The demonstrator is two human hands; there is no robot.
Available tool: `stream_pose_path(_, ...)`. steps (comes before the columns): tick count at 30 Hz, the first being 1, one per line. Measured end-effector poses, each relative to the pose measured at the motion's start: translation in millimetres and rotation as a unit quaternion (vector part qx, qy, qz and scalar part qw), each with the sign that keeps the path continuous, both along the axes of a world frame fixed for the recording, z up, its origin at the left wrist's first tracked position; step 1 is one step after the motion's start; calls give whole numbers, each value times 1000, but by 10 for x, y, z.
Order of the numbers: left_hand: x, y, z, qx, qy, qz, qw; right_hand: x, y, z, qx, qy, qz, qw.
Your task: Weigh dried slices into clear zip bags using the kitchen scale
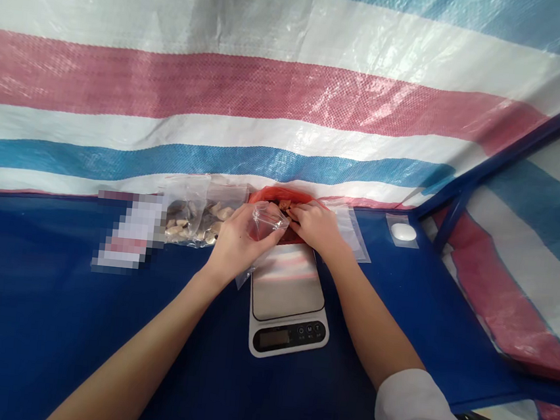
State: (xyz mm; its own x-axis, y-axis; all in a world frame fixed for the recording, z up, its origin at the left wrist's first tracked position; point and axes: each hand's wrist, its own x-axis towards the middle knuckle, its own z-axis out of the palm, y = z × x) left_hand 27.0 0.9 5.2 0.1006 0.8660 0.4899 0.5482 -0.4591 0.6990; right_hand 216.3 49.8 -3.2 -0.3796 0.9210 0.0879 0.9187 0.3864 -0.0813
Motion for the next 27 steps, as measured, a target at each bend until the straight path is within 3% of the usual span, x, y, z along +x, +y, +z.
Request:
stream_pose_path(9, 7, -5, -5, -3, 8, 1, 1000, -28, 46, -45, 3, 9, -25, 1000)
stream_pose_path(15, 3, -9, 26, 0, 7, -8, 1000, -2, 34, 5, -16, 36, 38, 998)
stream_pose_path(27, 6, -12, -1, -7, 3, -12, 1000, 50, 62, 28, -50, 71, 58, 995)
